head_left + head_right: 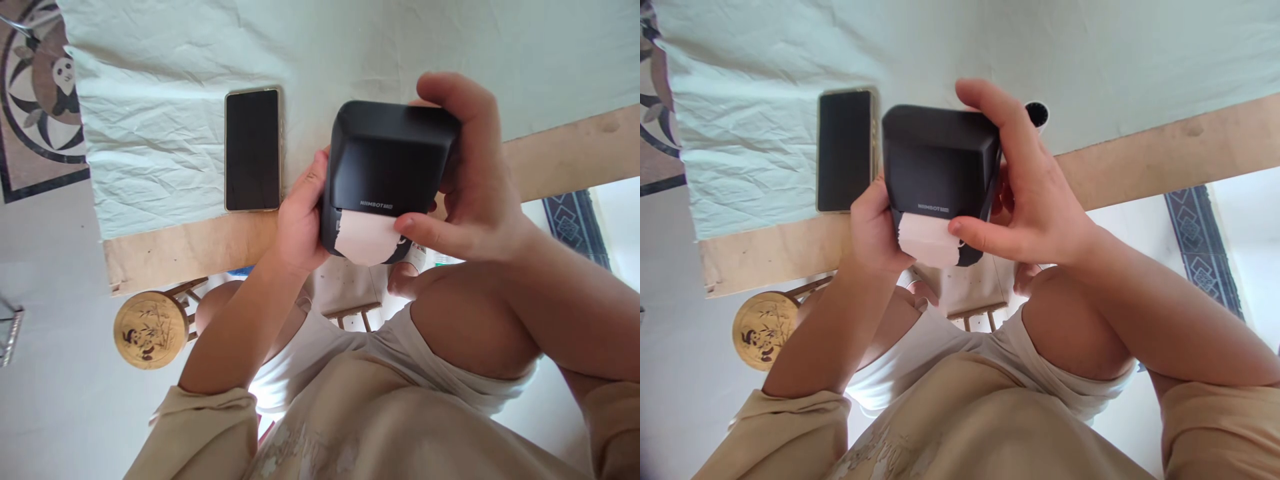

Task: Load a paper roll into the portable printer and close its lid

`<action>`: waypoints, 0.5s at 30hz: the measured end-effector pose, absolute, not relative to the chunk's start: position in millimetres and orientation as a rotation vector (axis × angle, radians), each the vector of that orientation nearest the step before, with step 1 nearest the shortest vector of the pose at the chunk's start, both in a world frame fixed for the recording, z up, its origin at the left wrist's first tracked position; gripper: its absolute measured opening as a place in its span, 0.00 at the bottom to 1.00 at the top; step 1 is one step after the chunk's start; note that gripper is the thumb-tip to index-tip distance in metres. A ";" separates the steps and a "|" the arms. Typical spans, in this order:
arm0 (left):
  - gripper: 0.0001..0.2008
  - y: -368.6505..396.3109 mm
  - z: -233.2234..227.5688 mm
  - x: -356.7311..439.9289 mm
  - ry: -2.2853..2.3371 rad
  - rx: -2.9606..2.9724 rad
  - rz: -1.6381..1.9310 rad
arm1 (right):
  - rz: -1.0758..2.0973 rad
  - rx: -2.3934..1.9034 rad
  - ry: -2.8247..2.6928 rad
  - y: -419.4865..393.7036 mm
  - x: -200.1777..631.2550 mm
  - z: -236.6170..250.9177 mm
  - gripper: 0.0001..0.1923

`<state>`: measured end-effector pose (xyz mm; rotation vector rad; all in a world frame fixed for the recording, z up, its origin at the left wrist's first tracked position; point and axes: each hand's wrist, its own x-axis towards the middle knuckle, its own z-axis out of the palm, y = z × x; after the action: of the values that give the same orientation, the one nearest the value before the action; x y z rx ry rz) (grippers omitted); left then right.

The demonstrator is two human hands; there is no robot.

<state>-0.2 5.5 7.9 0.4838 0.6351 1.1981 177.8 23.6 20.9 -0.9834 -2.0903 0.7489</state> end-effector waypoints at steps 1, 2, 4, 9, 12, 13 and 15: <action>0.13 5.0 7.2 -0.3 0.631 0.476 1.206 | 0.752 -0.968 -2.098 23.6 178.1 21.6 0.44; 0.13 4.7 7.0 -0.2 0.624 0.467 1.197 | 0.758 -0.968 -2.108 23.4 178.3 22.6 0.44; 0.13 5.4 8.6 1.1 0.618 0.457 1.153 | 0.754 -1.006 -2.120 22.0 178.9 25.0 0.43; 0.18 8.8 17.0 5.5 0.636 0.536 1.190 | 0.594 -1.026 -1.976 20.8 183.5 29.5 0.37; 0.15 8.6 16.6 5.6 0.654 0.597 1.021 | 0.445 -0.939 -1.839 25.9 187.1 27.6 0.21; 0.14 8.0 16.2 6.0 0.700 0.610 1.003 | 0.400 -0.939 -1.777 27.8 187.7 26.7 0.18; 0.12 6.5 16.6 7.9 0.780 0.635 1.027 | 0.348 -1.032 -1.612 30.1 187.4 26.0 0.20</action>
<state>7.9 6.5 16.6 0.6352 0.7797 1.0267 187.4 30.1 26.0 -1.0322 -1.6117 0.3478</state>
